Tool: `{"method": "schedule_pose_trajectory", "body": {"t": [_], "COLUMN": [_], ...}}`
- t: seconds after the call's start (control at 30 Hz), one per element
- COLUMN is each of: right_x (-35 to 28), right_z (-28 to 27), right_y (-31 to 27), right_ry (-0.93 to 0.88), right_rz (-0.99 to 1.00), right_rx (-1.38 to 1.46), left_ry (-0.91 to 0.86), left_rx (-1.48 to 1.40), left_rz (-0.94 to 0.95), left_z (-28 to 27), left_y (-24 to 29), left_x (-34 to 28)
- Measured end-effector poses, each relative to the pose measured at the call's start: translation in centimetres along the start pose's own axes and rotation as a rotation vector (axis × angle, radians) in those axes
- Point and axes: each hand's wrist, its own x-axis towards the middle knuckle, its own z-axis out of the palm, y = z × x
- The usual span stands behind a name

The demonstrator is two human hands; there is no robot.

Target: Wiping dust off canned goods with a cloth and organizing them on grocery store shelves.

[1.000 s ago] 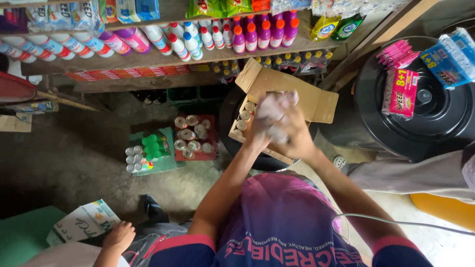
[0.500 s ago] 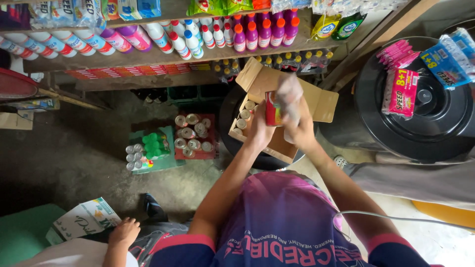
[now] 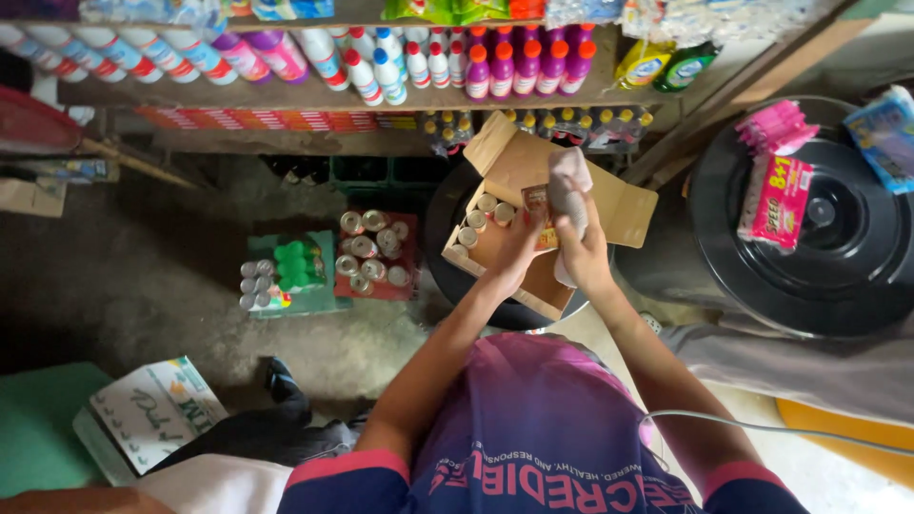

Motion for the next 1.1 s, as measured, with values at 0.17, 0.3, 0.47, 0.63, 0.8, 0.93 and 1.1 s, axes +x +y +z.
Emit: {"method": "schedule_pose_trajectory", "body": {"t": [0.17, 0.3, 0.47, 0.63, 0.8, 0.93, 1.1], "right_x": [-1.8, -0.5, 3.1, 5.9, 8.1, 8.9, 8.4], "right_z": [0.5, 1.0, 3.5, 5.7, 9.2, 11.8, 13.6], "right_y": [0.6, 0.5, -2.2, -2.0, -2.6, -2.1, -2.4], "right_ry": [-0.128, -0.239, -0.274, -0.438, -0.665, -0.677, -0.527], "right_rz": [-0.146, -0.268, -0.005, 0.139, -0.165, -0.296, -0.449], "right_rx": [-0.051, -0.122, 0.247, 0.41, 0.233, 0.19, 0.141], "left_ry": [0.091, -0.013, -0.134, -0.015, 0.107, 0.176, 0.186], "left_rx": [0.324, 0.193, 0.147, 0.529, 0.614, 0.553, 0.537], "left_rz": [0.257, 0.257, 0.344, 0.636, 0.452, 0.434, 0.492], "left_z": [-2.0, -4.3, -6.7, -9.8, -12.2, -13.0, -9.3], "left_y": [-1.6, -0.8, 0.9, 4.1, 4.9, 5.1, 9.7], "left_x": [-0.1, -0.3, -1.7, -4.7, -6.5, -6.9, -12.1]}}
